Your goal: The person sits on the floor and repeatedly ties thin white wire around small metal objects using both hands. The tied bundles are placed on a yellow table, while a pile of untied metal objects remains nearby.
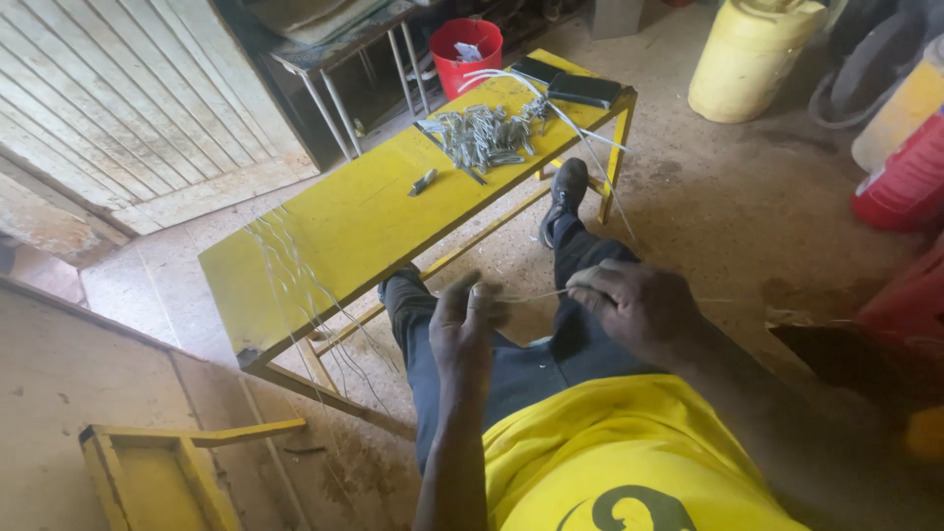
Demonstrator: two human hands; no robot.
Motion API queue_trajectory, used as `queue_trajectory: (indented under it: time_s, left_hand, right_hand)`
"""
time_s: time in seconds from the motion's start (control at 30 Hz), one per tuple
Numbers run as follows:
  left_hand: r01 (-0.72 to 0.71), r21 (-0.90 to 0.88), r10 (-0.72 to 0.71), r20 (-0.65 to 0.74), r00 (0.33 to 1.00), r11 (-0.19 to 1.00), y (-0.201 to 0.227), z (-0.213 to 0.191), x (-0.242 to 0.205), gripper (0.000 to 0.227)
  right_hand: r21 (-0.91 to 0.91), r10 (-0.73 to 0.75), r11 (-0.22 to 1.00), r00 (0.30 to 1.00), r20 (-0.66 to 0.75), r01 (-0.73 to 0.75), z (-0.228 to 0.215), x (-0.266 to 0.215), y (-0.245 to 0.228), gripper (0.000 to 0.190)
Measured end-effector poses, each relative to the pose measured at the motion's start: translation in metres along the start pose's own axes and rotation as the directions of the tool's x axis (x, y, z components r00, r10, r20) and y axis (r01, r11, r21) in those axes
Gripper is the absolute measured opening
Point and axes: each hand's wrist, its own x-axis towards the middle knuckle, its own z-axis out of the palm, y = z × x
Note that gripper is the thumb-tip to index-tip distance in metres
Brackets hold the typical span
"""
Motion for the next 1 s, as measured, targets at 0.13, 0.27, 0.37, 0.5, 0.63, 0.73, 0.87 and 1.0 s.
queue_trajectory:
  time_s: [0.13,0.27,0.37,0.5,0.63,0.73,0.87,1.0]
  left_hand:
    - [-0.47,0.458,0.339,0.341,0.877,0.755,-0.028,-0.019,0.023,0.033]
    - [-0.751,0.571,0.301,0.69,0.658,0.333,-0.03,-0.02,0.021,0.03]
    - [-0.746,0.578,0.227,0.718,0.658,0.331,-0.032,-0.011,0.013,0.029]
    - [-0.722,0.574,0.178,0.722,0.669,0.385,-0.023,-0.003,0.0,0.024]
    - [-0.624,0.571,0.201,0.631,0.749,0.534,-0.019,-0.001,-0.001,0.019]
    - [-0.426,0.547,0.145,0.482,0.864,0.721,-0.017,0.008,-0.007,0.025]
    - [-0.193,0.128,0.17,0.174,0.97,0.973,-0.041,0.018,-0.004,0.03]
    - [0.018,-0.397,-0.008,0.028,1.0,0.918,-0.042,0.017,-0.002,0.028]
  right_hand:
    - [-0.096,0.06,0.994,0.995,0.077,-0.052,-0.017,0.005,0.008,0.024]
    - [-0.131,0.083,0.989,0.99,0.11,-0.068,-0.021,0.009,0.003,0.024]
    - [-0.142,0.07,0.988,0.992,0.102,-0.055,-0.025,0.009,0.004,0.023]
    - [-0.141,0.017,0.99,0.997,0.069,-0.008,-0.02,0.008,0.009,0.022]
    - [-0.148,0.007,0.989,1.0,0.022,-0.004,-0.017,0.009,0.003,0.021]
    - [-0.101,0.019,0.995,0.998,-0.063,-0.025,-0.011,0.01,-0.003,0.022]
    - [0.094,0.068,0.994,0.995,-0.076,-0.06,0.006,0.009,-0.014,0.024]
    - [0.333,0.102,0.931,0.983,0.153,-0.149,0.01,0.009,-0.04,0.027]
